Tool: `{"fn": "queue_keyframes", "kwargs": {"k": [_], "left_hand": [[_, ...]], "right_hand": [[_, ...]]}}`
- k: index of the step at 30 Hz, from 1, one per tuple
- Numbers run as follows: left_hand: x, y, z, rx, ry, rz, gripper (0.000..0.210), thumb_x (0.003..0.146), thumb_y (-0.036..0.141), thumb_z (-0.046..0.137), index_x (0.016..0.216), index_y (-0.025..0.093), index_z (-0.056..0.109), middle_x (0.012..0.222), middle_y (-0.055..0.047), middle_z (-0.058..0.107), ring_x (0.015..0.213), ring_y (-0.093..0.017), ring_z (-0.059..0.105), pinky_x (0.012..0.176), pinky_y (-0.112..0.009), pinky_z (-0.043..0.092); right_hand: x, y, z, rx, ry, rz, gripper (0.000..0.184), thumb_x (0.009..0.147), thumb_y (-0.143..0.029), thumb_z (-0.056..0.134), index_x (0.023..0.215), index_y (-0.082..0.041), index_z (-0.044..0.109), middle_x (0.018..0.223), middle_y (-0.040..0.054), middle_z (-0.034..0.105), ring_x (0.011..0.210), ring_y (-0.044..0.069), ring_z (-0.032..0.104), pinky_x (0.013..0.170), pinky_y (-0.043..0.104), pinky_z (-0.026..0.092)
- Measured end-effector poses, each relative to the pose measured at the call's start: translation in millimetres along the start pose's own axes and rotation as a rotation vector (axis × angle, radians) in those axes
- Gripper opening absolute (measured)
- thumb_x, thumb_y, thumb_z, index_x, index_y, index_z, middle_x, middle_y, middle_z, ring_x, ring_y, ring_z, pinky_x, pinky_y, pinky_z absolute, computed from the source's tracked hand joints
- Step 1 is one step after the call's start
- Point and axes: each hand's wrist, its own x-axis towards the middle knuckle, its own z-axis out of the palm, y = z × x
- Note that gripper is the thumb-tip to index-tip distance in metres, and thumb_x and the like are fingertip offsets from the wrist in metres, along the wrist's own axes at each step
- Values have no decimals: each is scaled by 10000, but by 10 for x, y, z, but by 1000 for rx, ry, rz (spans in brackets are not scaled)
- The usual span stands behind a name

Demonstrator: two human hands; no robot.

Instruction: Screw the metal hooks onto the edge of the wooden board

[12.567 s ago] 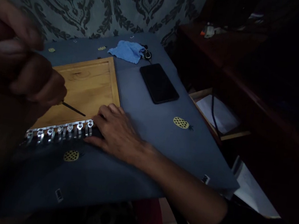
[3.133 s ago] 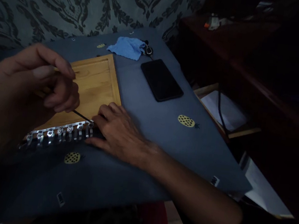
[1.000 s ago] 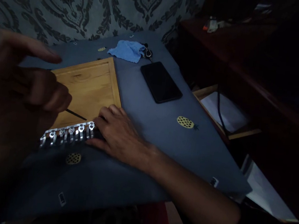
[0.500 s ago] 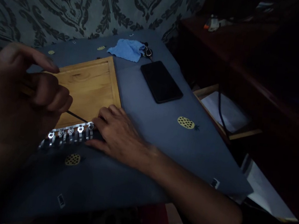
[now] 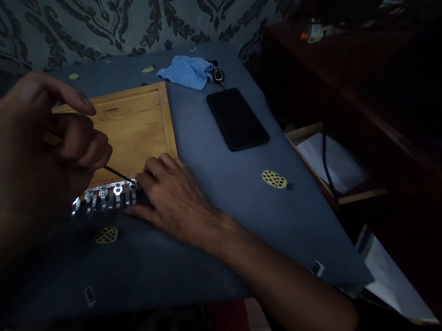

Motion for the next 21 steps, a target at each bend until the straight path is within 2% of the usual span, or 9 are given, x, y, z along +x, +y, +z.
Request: {"fn": "queue_keyframes", "kwargs": {"k": [6,10,14,21], "left_hand": [[-37,7,-15,6,-57,-12,342,965,212,488,713,194,719,397,69,213,327,-73,134,350,-267,160],[-21,-18,-77,-84,-188,2,334,989,197,479,783,162,740,406,75,238,316,-61,159,338,-241,174],[15,-56,-141,-158,-304,14,259,977,250,569,853,126,759,426,80,304,315,-43,167,327,-224,206],[55,-32,-137,-149,-318,-66,224,970,271,597,845,166,751,432,88,272,326,-45,149,333,-209,199]], "right_hand": [[0,-4,-5,7,-9,6,487,928,-554,655,1115,-106,701,1043,110,616,993,253,521,893,433,483],[-3,2,-3,5,-12,4,467,942,-534,647,1141,-113,694,1044,105,613,993,251,520,907,437,481],[-5,4,0,8,-6,9,463,928,-532,671,1149,-124,683,1043,101,613,994,249,525,901,433,484],[-14,-10,-8,-27,2,5,406,928,-499,690,1125,-144,675,1049,97,621,989,246,541,869,415,492]]}}
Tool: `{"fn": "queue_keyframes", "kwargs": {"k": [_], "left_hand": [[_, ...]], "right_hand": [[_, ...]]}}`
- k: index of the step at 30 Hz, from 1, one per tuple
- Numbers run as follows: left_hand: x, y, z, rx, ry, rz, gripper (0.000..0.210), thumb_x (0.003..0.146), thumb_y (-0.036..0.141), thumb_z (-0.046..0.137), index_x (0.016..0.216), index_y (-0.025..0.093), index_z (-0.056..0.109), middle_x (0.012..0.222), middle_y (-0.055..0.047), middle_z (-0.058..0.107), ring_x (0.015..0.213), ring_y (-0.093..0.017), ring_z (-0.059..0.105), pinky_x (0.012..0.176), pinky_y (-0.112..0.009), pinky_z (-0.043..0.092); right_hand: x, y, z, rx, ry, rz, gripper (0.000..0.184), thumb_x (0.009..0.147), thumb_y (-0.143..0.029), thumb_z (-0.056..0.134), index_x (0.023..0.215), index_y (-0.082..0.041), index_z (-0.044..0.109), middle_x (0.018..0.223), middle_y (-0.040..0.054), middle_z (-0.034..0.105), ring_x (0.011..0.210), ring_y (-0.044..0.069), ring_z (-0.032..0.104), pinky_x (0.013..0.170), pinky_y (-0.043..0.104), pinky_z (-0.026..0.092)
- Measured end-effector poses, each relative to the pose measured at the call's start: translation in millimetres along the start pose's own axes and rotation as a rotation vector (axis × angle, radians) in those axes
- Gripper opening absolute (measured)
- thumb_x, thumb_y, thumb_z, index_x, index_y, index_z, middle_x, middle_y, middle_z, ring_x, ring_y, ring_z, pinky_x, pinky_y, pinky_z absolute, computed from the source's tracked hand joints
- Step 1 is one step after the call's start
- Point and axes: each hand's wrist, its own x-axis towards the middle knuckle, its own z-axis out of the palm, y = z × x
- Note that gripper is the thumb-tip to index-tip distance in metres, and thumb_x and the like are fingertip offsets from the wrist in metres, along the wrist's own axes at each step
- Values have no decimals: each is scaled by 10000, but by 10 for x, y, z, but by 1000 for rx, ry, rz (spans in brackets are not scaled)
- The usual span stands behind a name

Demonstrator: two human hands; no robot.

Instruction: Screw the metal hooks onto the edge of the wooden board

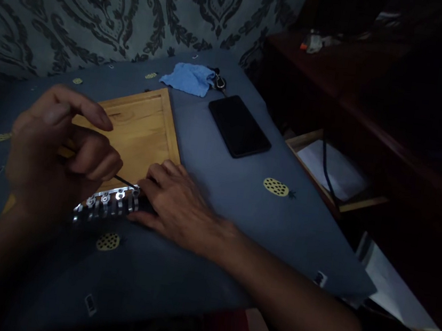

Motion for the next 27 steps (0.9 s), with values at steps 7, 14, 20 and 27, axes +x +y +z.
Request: {"fn": "queue_keyframes", "kwargs": {"k": [7,14,20,27], "left_hand": [[-34,-9,15,-1,16,-43,214,969,296,608,838,190,741,444,90,260,332,-44,150,363,-203,212],[-106,157,11,-21,50,49,218,984,308,594,874,198,746,455,96,251,359,-43,179,403,-186,245],[-182,163,9,-36,70,38,212,983,280,589,883,190,753,461,97,253,367,-38,181,414,-188,254],[-182,79,4,-8,86,17,209,974,283,597,871,189,752,452,99,240,360,-45,167,399,-199,242]], "right_hand": [[-6,24,28,7,45,-31,413,929,-507,681,1090,-127,688,1009,89,611,949,239,531,867,417,501],[-11,41,44,100,51,-10,431,944,-526,648,1145,-145,666,1037,92,633,980,245,544,877,447,519],[-13,37,38,76,35,-20,459,939,-554,637,1169,-157,653,1043,89,625,981,247,537,889,450,515],[-3,10,6,43,3,-10,446,924,-490,690,1166,-116,670,1059,105,620,1015,259,538,906,437,498]]}}
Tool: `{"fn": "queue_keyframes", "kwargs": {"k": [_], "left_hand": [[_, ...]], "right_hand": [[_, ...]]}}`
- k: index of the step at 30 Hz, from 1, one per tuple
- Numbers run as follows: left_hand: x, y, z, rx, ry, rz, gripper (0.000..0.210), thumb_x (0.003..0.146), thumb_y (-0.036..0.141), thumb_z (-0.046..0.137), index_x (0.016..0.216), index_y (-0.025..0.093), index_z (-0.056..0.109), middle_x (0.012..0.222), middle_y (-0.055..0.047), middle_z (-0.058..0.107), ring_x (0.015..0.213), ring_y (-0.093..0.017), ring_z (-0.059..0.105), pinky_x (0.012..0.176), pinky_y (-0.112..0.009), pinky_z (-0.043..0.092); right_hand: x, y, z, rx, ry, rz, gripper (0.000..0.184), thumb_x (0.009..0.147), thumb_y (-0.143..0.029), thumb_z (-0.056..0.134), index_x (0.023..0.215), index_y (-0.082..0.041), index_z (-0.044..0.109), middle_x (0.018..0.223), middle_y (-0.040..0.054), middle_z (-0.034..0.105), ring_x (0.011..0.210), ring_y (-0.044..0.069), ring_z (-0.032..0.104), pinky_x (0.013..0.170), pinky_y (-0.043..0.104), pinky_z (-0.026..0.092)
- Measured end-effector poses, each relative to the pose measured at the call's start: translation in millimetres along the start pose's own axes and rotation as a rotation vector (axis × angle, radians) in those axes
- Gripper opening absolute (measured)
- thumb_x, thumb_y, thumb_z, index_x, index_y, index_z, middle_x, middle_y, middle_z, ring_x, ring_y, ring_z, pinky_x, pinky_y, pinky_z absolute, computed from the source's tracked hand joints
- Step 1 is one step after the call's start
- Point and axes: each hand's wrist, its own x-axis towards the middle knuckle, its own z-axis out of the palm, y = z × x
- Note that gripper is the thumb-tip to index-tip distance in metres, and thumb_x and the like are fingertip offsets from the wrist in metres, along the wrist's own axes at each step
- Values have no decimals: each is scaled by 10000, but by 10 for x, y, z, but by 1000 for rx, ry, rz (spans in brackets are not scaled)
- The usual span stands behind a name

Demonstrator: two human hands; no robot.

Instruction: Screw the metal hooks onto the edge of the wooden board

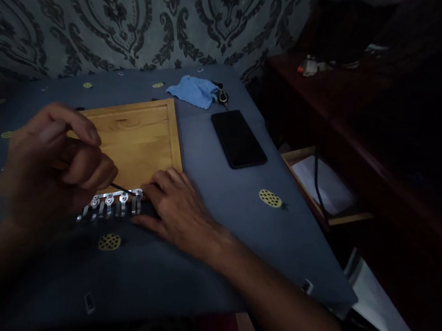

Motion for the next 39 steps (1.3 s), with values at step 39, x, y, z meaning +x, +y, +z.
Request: {"fn": "queue_keyframes", "kwargs": {"k": [39], "left_hand": [[28,-112,133,31,79,-5,206,1000,297,531,897,184,669,505,91,301,416,-70,207,415,-214,209]], "right_hand": [[-11,32,14,14,3,-3,394,948,-512,647,1152,-175,664,1052,88,632,1016,263,541,917,464,516]]}}
